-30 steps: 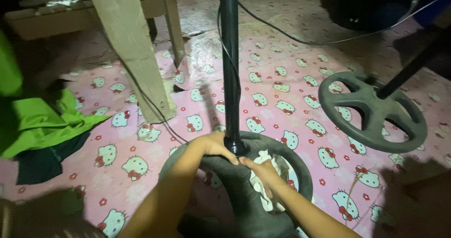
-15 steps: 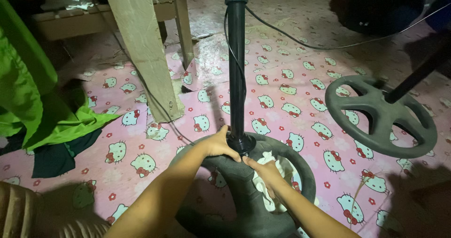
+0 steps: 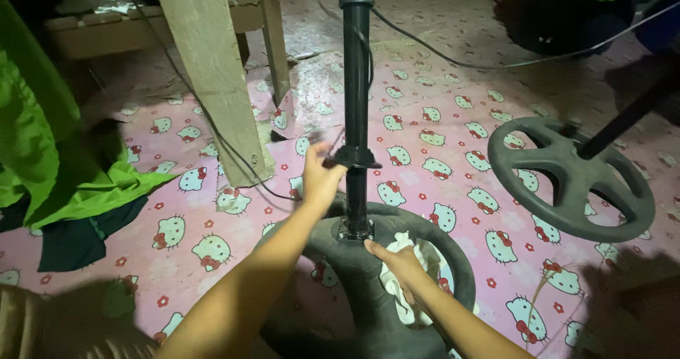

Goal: The person wipes the base, pole, and fan head of a standing fan using a white cloth. They rotate the base to access different areas and continue wiping the vertical pole and the fan head.

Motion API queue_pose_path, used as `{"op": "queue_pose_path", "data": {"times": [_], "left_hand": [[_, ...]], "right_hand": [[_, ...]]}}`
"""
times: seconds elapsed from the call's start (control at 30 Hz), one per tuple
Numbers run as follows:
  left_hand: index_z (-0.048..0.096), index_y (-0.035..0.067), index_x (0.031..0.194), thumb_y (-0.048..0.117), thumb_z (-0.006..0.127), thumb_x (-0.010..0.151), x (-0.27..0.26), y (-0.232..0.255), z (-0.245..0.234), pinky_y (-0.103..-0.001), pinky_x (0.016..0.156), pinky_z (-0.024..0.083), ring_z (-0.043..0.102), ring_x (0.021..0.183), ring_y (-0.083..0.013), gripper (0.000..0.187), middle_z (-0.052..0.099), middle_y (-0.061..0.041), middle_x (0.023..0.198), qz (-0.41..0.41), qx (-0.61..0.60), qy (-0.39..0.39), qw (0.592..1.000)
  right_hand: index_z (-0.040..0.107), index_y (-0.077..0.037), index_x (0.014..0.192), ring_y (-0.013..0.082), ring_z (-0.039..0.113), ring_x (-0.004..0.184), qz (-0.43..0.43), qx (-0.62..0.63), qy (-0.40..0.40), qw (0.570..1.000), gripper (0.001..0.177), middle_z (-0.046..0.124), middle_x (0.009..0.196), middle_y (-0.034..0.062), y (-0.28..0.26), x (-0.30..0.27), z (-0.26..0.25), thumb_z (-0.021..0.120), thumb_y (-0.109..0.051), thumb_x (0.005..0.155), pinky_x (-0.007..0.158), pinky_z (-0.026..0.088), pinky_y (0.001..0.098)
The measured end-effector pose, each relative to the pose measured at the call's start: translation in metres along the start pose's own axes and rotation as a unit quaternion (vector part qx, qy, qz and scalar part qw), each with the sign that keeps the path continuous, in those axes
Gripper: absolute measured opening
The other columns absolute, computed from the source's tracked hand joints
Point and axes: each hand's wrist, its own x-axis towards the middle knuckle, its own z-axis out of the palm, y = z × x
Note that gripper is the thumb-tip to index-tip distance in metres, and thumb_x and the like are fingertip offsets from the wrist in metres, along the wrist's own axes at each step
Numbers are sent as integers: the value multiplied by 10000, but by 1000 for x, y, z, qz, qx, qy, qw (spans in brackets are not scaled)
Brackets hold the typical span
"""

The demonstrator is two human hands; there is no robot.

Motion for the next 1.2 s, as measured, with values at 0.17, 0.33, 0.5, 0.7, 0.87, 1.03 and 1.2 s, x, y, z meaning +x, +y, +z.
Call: {"op": "queue_pose_path", "data": {"times": [0.17, 0.33, 0.5, 0.7, 0.87, 1.03, 1.2], "left_hand": [[429, 104, 1433, 199, 791, 838, 30, 10, 24, -312, 814, 538, 621, 1027, -148, 703, 593, -85, 1221, -120, -168, -20, 978], [347, 182, 1366, 142, 838, 626, 35, 25, 29, -369, 724, 578, 655, 944, -174, 889, 599, -76, 1149, -200, -145, -77, 966], [490, 75, 1249, 88, 910, 597, 29, 28, 40, -266, 832, 533, 646, 958, -134, 775, 671, -72, 1081, -74, -88, -25, 993], [484, 69, 1059, 80, 820, 608, 21, 26, 46, -336, 670, 532, 623, 753, -149, 562, 649, -31, 858, -116, -97, 34, 988], [450, 66, 1070, 72, 848, 627, 19, 26, 55, -288, 675, 531, 628, 755, -116, 595, 658, -32, 865, -57, -92, 57, 992], [412, 82, 1106, 70, 816, 630, 18, 33, 54, -283, 591, 516, 613, 685, -114, 625, 654, -31, 838, -82, -114, 64, 988], [414, 48, 1090, 77, 824, 634, 16, 30, 53, -306, 587, 521, 614, 686, -142, 614, 654, -65, 843, -100, -120, 63, 986]], "right_hand": [[413, 72, 1370, 259, 547, 1206, -15, -25, 5, 1000, 975, 574, 1320, 207, -4, -2, -3, 832, -502, 703, 1017, 488, 479], [411, 57, 1384, 258, 553, 1176, -28, -38, 3, 999, 977, 577, 1306, 212, 7, 3, -1, 814, -518, 706, 975, 512, 460], [320, 126, 1398, 269, 574, 1202, -25, -141, 40, 989, 994, 566, 1266, 253, 1, -5, 4, 753, -599, 875, 998, 501, 425], [669, -93, 1210, 365, 700, 1036, -160, -548, 86, 816, 469, 734, 1115, 183, -39, -49, -7, 467, -474, 1024, 904, 537, 481], [657, -44, 1145, 369, 710, 879, -474, -535, 81, 695, 340, 704, 956, 189, -43, -37, 60, 639, -230, 861, 718, 569, 470], [658, -58, 1116, 316, 726, 930, -342, -608, 90, 711, 239, 718, 1018, 151, -49, 2, 122, 590, -197, 934, 729, 578, 435], [668, -65, 1148, 287, 739, 960, -271, -653, 73, 703, 251, 736, 1057, 134, -59, -5, 125, 544, -226, 1000, 742, 579, 412]]}}
